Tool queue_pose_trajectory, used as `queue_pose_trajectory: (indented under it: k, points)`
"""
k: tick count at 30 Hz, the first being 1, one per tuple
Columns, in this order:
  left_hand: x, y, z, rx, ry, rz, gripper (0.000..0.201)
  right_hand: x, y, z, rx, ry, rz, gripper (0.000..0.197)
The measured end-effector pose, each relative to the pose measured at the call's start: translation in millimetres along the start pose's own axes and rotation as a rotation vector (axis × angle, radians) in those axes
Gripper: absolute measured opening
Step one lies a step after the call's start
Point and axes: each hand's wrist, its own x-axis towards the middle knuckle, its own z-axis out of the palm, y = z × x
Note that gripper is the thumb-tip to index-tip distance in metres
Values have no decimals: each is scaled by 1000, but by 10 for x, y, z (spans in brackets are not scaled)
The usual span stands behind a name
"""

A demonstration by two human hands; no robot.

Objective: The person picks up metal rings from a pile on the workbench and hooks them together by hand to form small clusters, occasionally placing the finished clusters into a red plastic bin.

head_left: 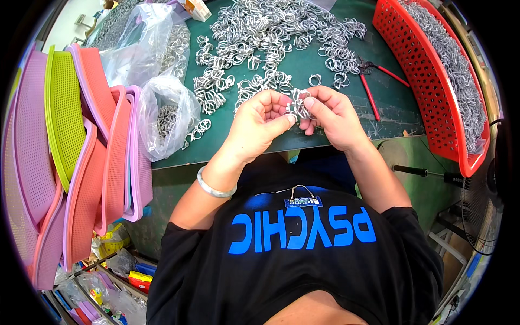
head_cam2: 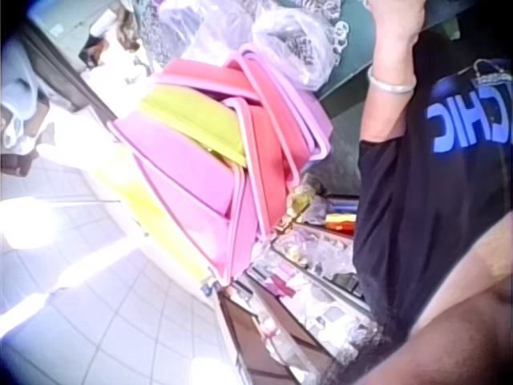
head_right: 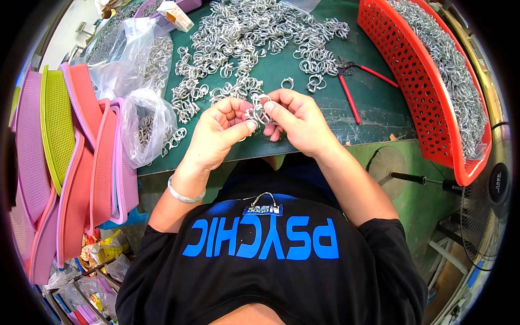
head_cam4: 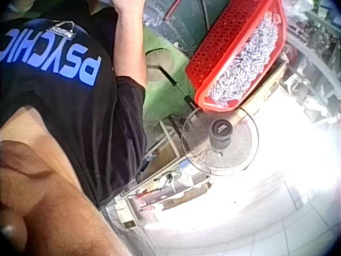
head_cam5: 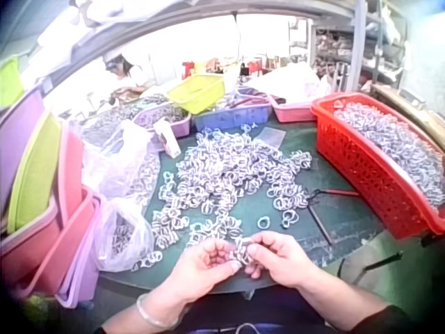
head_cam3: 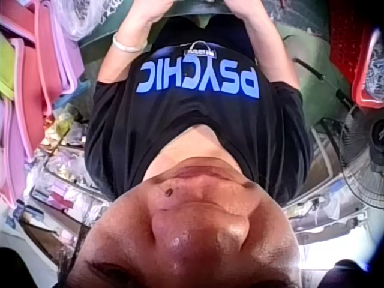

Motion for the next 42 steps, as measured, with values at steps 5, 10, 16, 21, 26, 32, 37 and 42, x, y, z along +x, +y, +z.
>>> queue_pose_trajectory:
  k: [5,10,16,21,26,32,37,42]
  points:
    - [-6,-24,-20,-13,-48,-25,23,-3,-8,8,82,13,15,18]
    - [-28,25,-39,36,-47,-146,20,0,-8,-12,156,11,20,17]
    - [-41,36,-56,-79,-83,-187,22,-4,-25,-10,175,23,29,16]
    - [-38,46,-65,-153,-105,-197,22,0,-34,-21,190,29,57,15]
    - [-34,66,-30,-95,-78,-183,19,0,-23,-36,210,23,78,15]
    - [-20,13,-2,-8,-51,-121,16,-9,-31,-26,203,22,63,15]
    - [-18,-2,19,29,-31,-70,12,-15,-25,-26,181,-13,40,18]
    - [-14,-30,35,119,3,63,9,-13,-5,-41,143,-32,3,18]
